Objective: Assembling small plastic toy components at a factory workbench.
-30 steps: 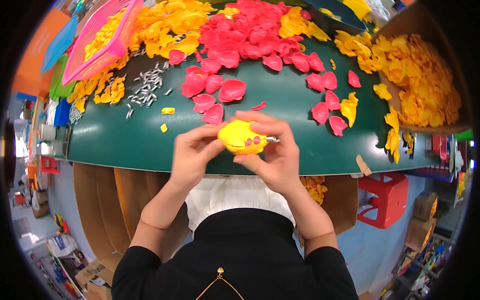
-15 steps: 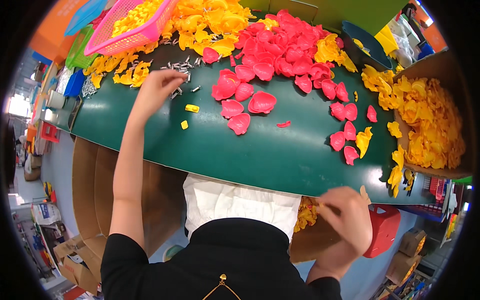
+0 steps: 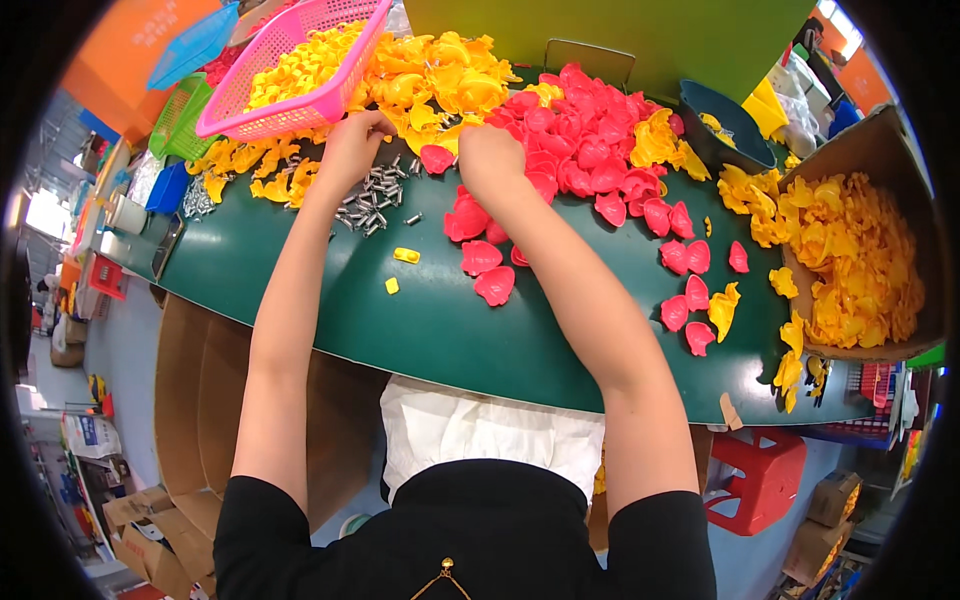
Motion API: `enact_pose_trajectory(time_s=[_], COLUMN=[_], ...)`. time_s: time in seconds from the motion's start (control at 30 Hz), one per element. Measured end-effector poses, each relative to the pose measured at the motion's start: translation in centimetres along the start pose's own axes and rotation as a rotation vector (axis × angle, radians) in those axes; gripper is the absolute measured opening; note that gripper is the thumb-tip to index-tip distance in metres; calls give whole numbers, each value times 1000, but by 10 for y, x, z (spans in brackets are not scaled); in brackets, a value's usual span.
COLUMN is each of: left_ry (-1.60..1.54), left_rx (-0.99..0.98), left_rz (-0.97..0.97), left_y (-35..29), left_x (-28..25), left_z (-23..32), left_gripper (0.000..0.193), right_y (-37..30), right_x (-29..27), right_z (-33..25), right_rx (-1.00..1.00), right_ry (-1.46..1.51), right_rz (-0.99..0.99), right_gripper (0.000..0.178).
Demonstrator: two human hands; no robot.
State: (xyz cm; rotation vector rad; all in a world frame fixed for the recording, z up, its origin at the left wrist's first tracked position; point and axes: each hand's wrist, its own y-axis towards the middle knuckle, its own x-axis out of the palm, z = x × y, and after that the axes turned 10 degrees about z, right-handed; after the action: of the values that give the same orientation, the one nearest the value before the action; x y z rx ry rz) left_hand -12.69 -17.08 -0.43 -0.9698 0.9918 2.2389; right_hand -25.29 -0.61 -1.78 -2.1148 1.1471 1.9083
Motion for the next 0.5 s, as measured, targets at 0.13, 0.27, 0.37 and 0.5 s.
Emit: enact_pose_trajectory(time_s=[0.13, 0.27, 0.37, 0.5], left_ry=[127, 227, 80, -109], left_rx=[471, 683, 705, 593], left_rz=[61, 101, 121, 30], left_y=[-7, -1, -7, -76], left_x=[5, 8, -10, -46], left_z=[-1, -1, 0, 33], left_gripper=[18, 14, 14, 13], right_y=[5, 1, -35, -116], right_x=[2, -34, -83, -128], right_z=[2, 11, 24, 35], right_rx=[9, -34, 5, 307], right_ry=[8, 159, 532, 925], right_rz=[31, -56, -9, -368], right_gripper=[20, 17, 13, 14])
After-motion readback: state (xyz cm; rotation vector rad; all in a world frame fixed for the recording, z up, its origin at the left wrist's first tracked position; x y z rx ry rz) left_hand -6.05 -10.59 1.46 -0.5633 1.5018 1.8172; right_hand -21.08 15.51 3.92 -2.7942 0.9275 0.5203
